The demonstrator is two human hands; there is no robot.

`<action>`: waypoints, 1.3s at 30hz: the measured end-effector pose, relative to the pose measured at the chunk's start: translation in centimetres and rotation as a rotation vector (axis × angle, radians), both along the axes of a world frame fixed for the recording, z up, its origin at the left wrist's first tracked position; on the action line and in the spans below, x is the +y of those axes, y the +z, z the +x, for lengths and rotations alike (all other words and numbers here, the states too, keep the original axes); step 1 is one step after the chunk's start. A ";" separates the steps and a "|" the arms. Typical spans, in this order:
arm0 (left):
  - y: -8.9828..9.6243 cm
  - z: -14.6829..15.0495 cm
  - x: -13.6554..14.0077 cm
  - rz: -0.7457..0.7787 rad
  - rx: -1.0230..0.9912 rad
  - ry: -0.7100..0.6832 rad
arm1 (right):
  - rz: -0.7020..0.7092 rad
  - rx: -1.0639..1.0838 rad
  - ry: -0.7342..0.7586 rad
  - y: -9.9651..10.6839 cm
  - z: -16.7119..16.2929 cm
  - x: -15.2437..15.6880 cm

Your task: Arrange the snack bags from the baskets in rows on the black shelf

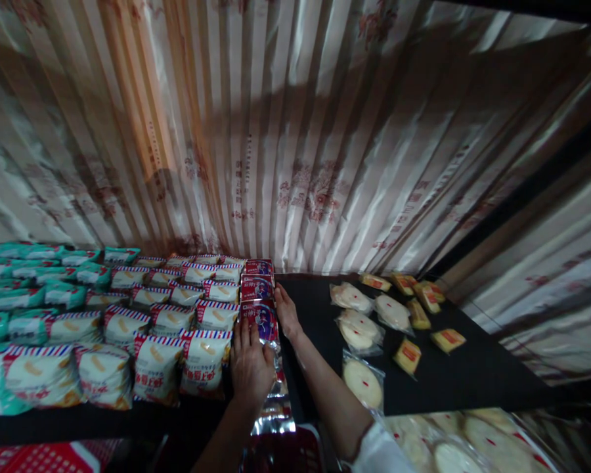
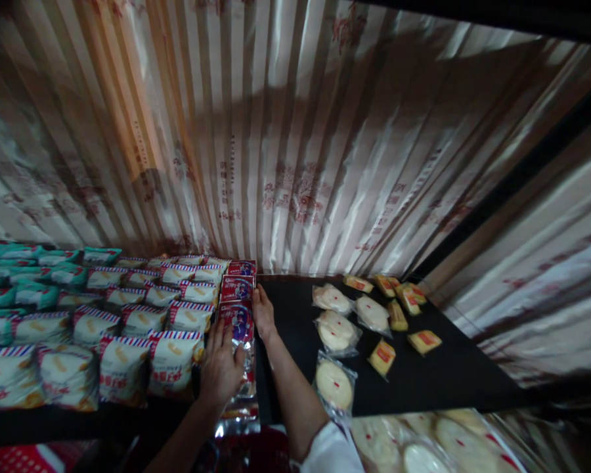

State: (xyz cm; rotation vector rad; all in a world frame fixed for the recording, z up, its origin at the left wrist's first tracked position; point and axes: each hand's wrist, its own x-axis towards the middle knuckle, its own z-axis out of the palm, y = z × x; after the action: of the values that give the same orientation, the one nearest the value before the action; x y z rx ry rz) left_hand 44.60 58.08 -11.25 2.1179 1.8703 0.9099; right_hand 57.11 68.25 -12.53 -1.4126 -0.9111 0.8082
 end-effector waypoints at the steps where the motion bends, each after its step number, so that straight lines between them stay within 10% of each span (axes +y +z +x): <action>1: 0.1 0.0 0.0 -0.013 0.010 -0.003 | -0.013 -0.014 -0.019 0.1 -0.1 -0.1; 20: 2.4 0.2 -1.7 0.057 0.025 -0.071 | 0.004 -0.149 -0.158 3.0 0.1 -13.2; 28: 1.3 -3.9 -12.5 0.122 -0.148 -0.283 | -0.094 -0.030 -0.063 1.1 -4.7 -25.6; 31: -1.8 -6.2 -17.6 -0.068 -0.198 -0.293 | -0.197 -0.054 0.050 -1.7 -6.6 -29.2; 36: -6.6 -9.6 -21.5 -0.836 -0.308 0.100 | -0.507 -0.308 0.328 -6.2 -9.2 -31.6; 39: -8.3 -11.0 -21.1 -0.912 -0.363 0.189 | -0.610 -0.471 0.435 -7.5 -10.5 -31.5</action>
State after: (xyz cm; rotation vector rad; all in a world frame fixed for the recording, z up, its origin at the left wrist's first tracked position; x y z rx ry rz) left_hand 33.56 36.99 -19.51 1.1680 1.7994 0.3066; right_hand 46.63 36.76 -20.07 -2.0227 -1.4442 1.1679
